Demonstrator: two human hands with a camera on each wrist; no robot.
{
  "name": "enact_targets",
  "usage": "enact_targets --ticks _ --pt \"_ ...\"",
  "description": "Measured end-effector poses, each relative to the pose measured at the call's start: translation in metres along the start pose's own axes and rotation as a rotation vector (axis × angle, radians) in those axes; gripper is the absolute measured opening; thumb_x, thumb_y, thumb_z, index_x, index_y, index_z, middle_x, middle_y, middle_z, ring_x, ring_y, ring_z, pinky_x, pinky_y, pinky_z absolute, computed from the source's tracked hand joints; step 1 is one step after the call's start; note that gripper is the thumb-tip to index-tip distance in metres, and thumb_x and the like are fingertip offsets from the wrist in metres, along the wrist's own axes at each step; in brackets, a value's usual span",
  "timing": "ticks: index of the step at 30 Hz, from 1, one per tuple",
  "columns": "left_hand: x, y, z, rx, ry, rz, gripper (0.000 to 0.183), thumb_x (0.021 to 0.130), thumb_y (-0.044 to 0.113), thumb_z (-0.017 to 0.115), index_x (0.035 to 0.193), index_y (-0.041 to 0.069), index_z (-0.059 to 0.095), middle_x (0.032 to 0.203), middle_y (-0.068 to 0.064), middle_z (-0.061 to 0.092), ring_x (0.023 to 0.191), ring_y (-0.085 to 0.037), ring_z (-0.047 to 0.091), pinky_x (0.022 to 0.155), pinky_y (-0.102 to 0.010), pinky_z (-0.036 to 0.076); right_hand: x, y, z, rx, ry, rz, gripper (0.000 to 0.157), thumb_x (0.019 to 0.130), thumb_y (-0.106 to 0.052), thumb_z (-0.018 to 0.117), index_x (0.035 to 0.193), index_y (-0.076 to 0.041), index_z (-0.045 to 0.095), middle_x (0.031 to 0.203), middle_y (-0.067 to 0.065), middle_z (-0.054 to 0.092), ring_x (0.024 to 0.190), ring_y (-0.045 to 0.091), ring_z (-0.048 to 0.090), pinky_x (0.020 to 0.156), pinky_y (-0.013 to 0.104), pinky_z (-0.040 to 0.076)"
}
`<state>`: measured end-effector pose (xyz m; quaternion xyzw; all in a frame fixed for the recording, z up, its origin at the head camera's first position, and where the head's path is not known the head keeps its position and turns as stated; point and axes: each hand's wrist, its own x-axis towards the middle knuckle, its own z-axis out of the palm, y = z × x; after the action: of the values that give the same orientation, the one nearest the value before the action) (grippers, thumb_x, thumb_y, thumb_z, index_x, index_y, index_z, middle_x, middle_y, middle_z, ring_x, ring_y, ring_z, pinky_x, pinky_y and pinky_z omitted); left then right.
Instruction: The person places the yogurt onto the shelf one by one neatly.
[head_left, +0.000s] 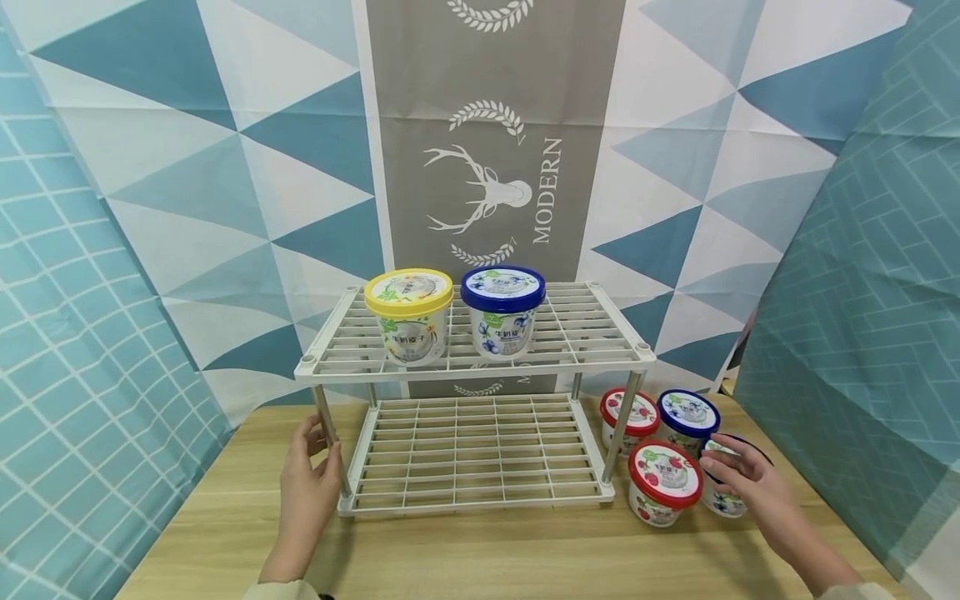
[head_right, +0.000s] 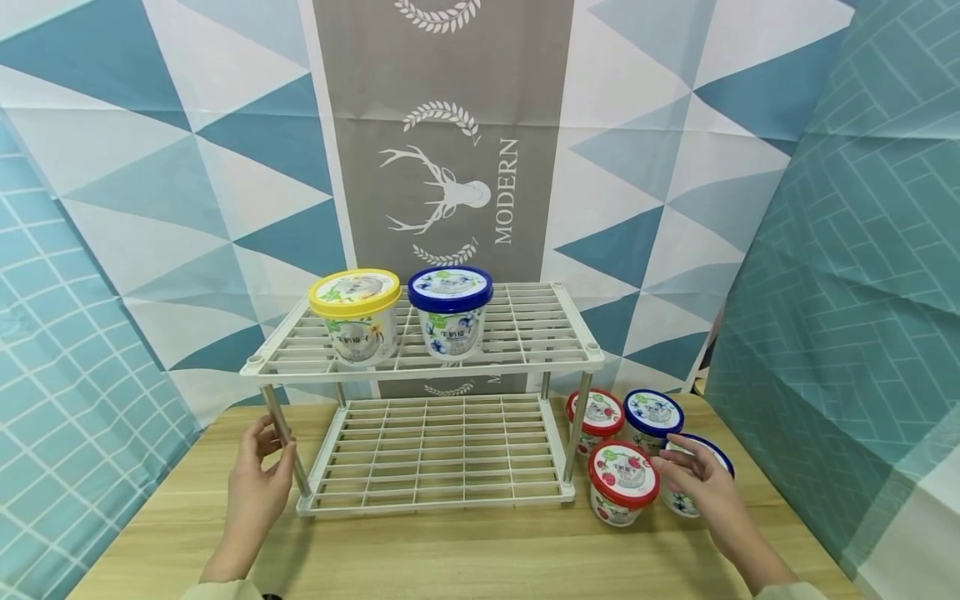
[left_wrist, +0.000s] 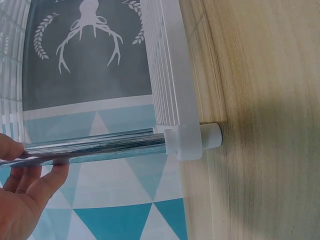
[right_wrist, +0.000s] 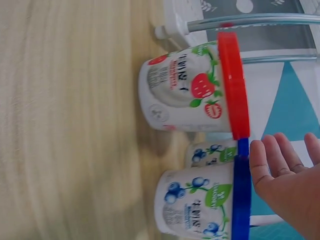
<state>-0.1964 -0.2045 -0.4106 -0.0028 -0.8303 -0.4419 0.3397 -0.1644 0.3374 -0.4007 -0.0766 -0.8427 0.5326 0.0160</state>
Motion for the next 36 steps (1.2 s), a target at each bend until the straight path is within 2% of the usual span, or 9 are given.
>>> enact_targets --ticks 6,10,13,15,17,20,27,36 --pt "0.0 0.001 0.0 0.001 -0.005 -0.002 0.047 0.089 -0.007 0.054 0.132 -0.001 0.037 0.109 -0.022 0.056 0.099 -0.033 0.059 0.081 -0.05 0.056 -0.004 0.009 0.001 0.0 -0.036 0.033 0.068 0.096 -0.037 0.051 0.144 0.0 0.02 0.129 0.011 0.052 0.087 -0.017 0.049 0.083 0.025 0.056" --pt "0.0 0.001 0.0 0.002 -0.011 0.002 0.047 0.089 -0.007 0.054 0.133 -0.002 0.037 0.109 -0.023 0.056 0.1 -0.036 0.059 0.081 -0.051 0.055 -0.006 0.013 0.003 -0.011 -0.064 0.062 0.071 0.096 -0.039 0.05 0.146 0.0 0.016 0.141 0.025 0.04 0.088 -0.018 0.047 0.086 0.028 0.055" --pt "0.0 0.0 0.001 0.008 -0.013 0.007 0.047 0.089 -0.007 0.054 0.133 -0.002 0.037 0.11 -0.023 0.056 0.1 -0.036 0.059 0.081 -0.051 0.055 -0.007 0.014 0.005 -0.027 -0.081 0.092 0.074 0.096 -0.041 0.049 0.147 -0.001 0.012 0.146 0.028 0.031 0.103 -0.001 0.055 0.089 0.031 0.056" --pt "0.0 -0.001 0.001 0.009 -0.013 0.004 0.048 0.089 -0.007 0.054 0.133 -0.002 0.037 0.11 -0.023 0.055 0.1 -0.036 0.059 0.081 -0.05 0.055 -0.006 0.014 0.005 -0.034 -0.09 0.115 0.077 0.096 -0.042 0.049 0.147 0.0 0.01 0.148 0.029 0.026 0.114 0.016 0.054 0.092 0.035 0.055" --pt "0.0 0.0 0.0 0.007 -0.016 0.001 0.047 0.089 -0.007 0.054 0.133 -0.002 0.036 0.11 -0.023 0.055 0.1 -0.036 0.059 0.082 -0.05 0.055 -0.006 0.015 0.006 -0.041 -0.098 0.134 0.08 0.095 -0.044 0.049 0.148 0.0 0.009 0.148 0.03 0.024 0.124 0.034 0.046 0.094 0.038 0.054" --pt "0.0 0.001 0.0 -0.001 -0.021 -0.011 0.047 0.089 -0.006 0.053 0.133 -0.002 0.036 0.11 -0.023 0.055 0.101 -0.036 0.059 0.083 -0.05 0.055 -0.007 0.017 0.009 -0.019 -0.106 0.144 0.081 0.095 -0.044 0.05 0.148 0.0 0.008 0.149 0.03 0.022 0.131 0.041 0.036 0.097 0.042 0.052" --pt "0.0 0.002 -0.001 0.0 -0.029 -0.02 0.047 0.09 -0.005 0.052 0.134 -0.001 0.035 0.111 -0.023 0.055 0.102 -0.036 0.058 0.084 -0.05 0.054 -0.006 0.025 0.017 -0.01 -0.134 0.162 0.088 0.094 -0.044 0.052 0.148 0.003 0.002 0.149 0.034 0.017 0.135 0.046 0.026 0.101 0.048 0.049" --pt "0.0 0.001 -0.001 0.004 -0.025 -0.017 0.048 0.09 -0.006 0.053 0.134 -0.001 0.035 0.111 -0.023 0.055 0.101 -0.036 0.058 0.083 -0.051 0.054 -0.003 0.035 0.031 0.037 -0.13 0.213 0.1 0.088 -0.043 0.062 0.147 0.004 -0.004 0.147 0.035 0.016 0.135 0.049 0.024 0.098 0.048 0.051"
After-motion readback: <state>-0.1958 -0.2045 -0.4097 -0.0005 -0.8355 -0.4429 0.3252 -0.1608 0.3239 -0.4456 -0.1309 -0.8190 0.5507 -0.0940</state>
